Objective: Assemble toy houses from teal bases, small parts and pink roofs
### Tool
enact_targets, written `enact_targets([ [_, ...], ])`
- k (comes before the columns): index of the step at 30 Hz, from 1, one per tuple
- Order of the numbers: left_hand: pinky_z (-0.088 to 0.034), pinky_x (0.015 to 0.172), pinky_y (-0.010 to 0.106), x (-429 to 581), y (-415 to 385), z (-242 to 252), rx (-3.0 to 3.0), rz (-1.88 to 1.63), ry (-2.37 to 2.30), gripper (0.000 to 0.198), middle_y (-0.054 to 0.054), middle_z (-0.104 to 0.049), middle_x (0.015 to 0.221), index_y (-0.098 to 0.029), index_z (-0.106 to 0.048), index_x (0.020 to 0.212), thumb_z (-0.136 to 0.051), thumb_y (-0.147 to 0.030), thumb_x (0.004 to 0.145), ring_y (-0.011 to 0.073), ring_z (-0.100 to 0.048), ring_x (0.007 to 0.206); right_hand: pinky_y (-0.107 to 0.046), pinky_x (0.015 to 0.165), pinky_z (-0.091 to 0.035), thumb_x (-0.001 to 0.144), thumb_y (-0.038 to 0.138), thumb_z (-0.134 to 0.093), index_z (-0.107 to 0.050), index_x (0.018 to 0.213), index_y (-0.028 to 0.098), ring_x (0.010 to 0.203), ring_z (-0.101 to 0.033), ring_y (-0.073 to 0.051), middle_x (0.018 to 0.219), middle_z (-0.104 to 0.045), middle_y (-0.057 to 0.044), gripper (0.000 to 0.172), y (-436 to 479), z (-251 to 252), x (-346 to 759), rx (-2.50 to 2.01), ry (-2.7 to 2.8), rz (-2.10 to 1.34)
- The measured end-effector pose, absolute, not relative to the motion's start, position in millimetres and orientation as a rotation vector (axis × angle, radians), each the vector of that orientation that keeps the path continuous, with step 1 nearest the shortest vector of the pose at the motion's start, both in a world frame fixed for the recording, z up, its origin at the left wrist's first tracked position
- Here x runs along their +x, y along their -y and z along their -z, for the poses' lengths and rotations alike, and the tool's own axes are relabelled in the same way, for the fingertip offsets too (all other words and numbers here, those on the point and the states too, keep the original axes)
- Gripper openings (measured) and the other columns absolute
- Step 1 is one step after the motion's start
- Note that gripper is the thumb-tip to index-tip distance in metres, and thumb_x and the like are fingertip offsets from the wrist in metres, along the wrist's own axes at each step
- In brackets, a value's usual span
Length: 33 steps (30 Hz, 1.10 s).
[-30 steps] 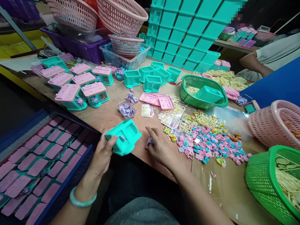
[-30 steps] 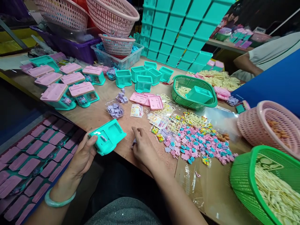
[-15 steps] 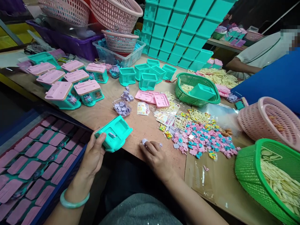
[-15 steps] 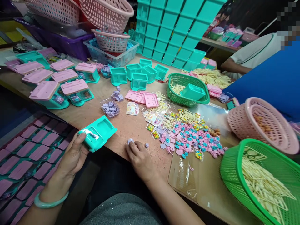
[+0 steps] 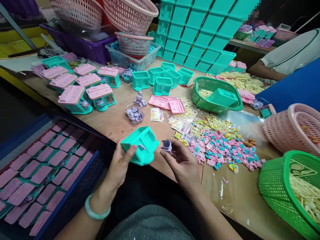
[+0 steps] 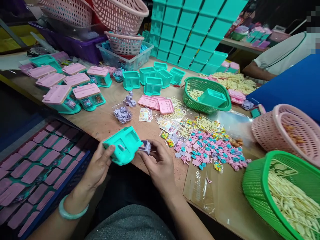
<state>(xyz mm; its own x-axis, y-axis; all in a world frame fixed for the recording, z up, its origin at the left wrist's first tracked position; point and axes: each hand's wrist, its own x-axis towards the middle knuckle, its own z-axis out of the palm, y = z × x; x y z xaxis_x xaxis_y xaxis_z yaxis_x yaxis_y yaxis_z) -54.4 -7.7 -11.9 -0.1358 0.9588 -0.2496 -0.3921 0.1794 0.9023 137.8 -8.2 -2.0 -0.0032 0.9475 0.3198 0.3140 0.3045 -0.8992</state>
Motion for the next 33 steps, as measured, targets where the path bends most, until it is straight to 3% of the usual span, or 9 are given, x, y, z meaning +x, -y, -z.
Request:
enact_targets([
  [5, -0.050, 0.091, 0.030, -31, 15, 13, 0.702, -1.261, -1.055, 0.042, 0.001, -0.071, 0.110, -0.023, -0.057, 0.114, -0.075, -0.046, 0.084, 0.0182, -0.064, 0.105, -0.035, 0.081, -0.060, 0.091, 0.024, -0.069, -0.068, 0.120, 0.025, 0.093, -0.068, -0.020, 0.104, -0.070, -0.006, 0.029, 15, -26, 127, -1.161, 1.636, -0.849],
  [9, -0.050, 0.090, 0.030, -27, 17, 13, 0.736, -1.256, -1.050, 0.042, 0.002, -0.071, 0.112, -0.023, -0.057, 0.114, -0.076, -0.046, 0.084, 0.0190, -0.065, 0.106, -0.035, 0.081, -0.057, 0.092, 0.028, -0.069, -0.070, 0.119, 0.024, 0.089, -0.067, -0.019, 0.100, -0.072, -0.006, 0.028, 16, -18, 129, -1.221, 1.585, -0.874],
  [21, -0.051, 0.090, 0.031, -21, 17, 5, 0.778, -1.272, -1.109, 0.043, 0.002, -0.071, 0.109, -0.022, -0.056, 0.114, -0.076, -0.046, 0.084, 0.0190, -0.065, 0.104, -0.035, 0.084, -0.053, 0.090, 0.034, -0.073, -0.074, 0.118, 0.031, 0.099, -0.065, -0.020, 0.105, -0.069, -0.004, 0.029, 21, -14, 132, -1.218, 1.299, -1.200],
  [26, -0.052, 0.088, 0.030, -21, 16, 7, 0.786, -1.272, -1.108, 0.042, 0.002, -0.071, 0.109, -0.023, -0.055, 0.114, -0.076, -0.044, 0.085, 0.0191, -0.066, 0.103, -0.032, 0.074, -0.052, 0.091, 0.030, -0.071, -0.072, 0.119, 0.028, 0.088, -0.062, -0.018, 0.097, -0.066, -0.003, 0.028, 23, -9, 126, -1.270, 1.391, -0.972],
  [33, -0.051, 0.082, 0.027, -25, 15, 12, 0.820, -1.269, -1.122, 0.037, 0.000, -0.071, 0.102, -0.023, -0.055, 0.109, -0.074, -0.044, 0.086, 0.0173, -0.067, 0.095, -0.037, 0.078, -0.053, 0.095, 0.021, -0.064, -0.060, 0.118, 0.023, 0.089, -0.062, -0.021, 0.097, -0.065, -0.006, 0.023, 29, -4, 114, -1.301, 1.672, -0.454],
])
